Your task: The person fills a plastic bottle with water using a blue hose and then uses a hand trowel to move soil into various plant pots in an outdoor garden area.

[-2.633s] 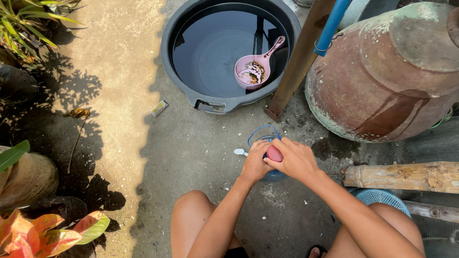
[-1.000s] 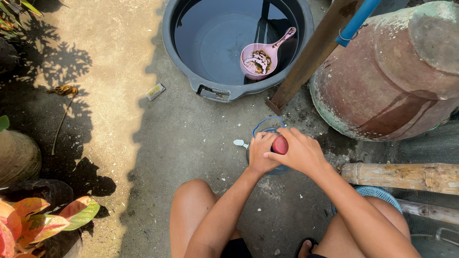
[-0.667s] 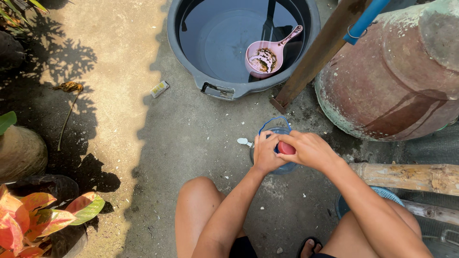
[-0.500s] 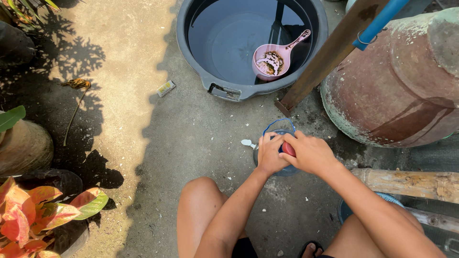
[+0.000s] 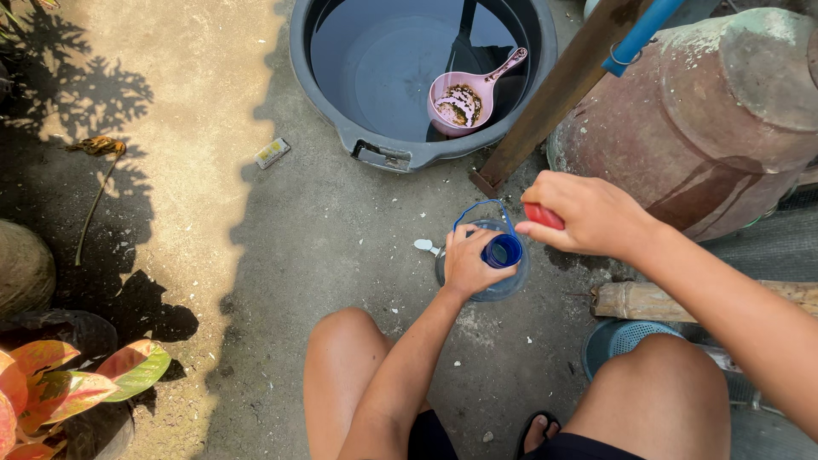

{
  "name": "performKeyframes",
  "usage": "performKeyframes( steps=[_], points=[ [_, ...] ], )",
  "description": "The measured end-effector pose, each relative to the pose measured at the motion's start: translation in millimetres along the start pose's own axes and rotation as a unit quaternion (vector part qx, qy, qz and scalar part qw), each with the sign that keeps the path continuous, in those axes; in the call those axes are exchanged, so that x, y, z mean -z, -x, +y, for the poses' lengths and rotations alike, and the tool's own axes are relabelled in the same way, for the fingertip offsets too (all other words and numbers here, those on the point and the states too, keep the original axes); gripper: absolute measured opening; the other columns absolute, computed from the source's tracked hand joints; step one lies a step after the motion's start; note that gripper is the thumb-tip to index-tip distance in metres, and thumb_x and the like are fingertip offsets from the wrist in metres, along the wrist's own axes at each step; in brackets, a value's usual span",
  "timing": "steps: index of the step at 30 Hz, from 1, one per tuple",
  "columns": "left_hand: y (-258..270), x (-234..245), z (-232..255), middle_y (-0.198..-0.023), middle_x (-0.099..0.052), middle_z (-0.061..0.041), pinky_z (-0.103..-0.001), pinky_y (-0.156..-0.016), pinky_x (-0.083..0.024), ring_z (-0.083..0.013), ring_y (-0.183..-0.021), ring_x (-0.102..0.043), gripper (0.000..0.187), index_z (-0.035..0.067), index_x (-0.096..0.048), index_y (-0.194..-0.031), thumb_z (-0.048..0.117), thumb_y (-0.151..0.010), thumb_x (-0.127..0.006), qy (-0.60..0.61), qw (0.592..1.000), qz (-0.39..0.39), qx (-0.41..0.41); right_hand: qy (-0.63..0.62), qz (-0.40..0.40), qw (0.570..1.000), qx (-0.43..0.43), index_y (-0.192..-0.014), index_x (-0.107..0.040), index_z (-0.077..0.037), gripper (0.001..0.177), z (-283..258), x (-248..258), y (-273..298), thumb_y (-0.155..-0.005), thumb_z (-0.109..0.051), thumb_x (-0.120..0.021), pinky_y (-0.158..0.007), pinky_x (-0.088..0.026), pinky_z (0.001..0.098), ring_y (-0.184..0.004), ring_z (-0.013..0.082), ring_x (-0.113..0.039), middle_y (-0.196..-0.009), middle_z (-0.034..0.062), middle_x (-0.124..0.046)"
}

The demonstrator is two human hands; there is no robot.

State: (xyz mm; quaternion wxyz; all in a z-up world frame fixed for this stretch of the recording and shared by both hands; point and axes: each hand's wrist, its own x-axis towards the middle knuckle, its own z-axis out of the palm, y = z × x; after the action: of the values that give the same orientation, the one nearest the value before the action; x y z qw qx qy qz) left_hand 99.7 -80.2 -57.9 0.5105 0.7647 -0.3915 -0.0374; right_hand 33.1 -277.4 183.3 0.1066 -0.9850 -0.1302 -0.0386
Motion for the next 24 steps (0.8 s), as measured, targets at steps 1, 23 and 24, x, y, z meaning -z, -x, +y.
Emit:
performKeyframes(
  steps=[1, 23, 24],
  points=[
    [-0.5, 1.5, 1.1, -0.126, -0.086, 0.004, -0.048, -0.113, -0.047, -0.0308, -0.130, -0.066, 0.057, 0.023, -0.088, -0.119, 0.051, -0.071, -0.099, -0.006, 1.000, 0.004, -0.003, -0.052, 0.026, 0.993, -0.098, -0.122, -0.075, -0.010, 0.042, -0.2, 6.7, 4.1, -0.099, -0.042, -0.089, -0.082, -0.061, 0.0481, -0.098, 0.0380, -0.076, -0.108, 0.0130, -0.075],
    [-10.0, 14.6, 35.3, -0.112, -0.082, 0.002, -0.080, -0.138, -0.013, -0.0310, -0.129, -0.068, 0.050, 0.019, -0.083, -0.104, 0.058, -0.079, -0.101, -0.078, 0.996, 0.031, 0.016, -0.155, -0.163, 0.732, -0.643, -0.158, -0.070, -0.036, 0.081, -4.2, -345.8, 148.6, -0.087, -0.058, -0.100, -0.126, -0.056, 0.0500, -0.155, 0.0329, -0.066, -0.171, 0.0061, -0.063],
    [-11.3, 14.6, 36.2, -0.112, -0.082, 0.002, -0.080, -0.138, -0.013, -0.0310, -0.129, -0.068, 0.050, 0.019, -0.083, -0.104, 0.058, -0.079, -0.101, -0.078, 0.996, 0.032, 0.012, -0.156, -0.159, 0.732, -0.644, -0.158, -0.070, -0.036, 0.081, -4.5, -348.8, 149.4, -0.087, -0.058, -0.100, -0.126, -0.056, 0.0500, -0.155, 0.0329, -0.066, -0.171, 0.0061, -0.063]
  ],
)
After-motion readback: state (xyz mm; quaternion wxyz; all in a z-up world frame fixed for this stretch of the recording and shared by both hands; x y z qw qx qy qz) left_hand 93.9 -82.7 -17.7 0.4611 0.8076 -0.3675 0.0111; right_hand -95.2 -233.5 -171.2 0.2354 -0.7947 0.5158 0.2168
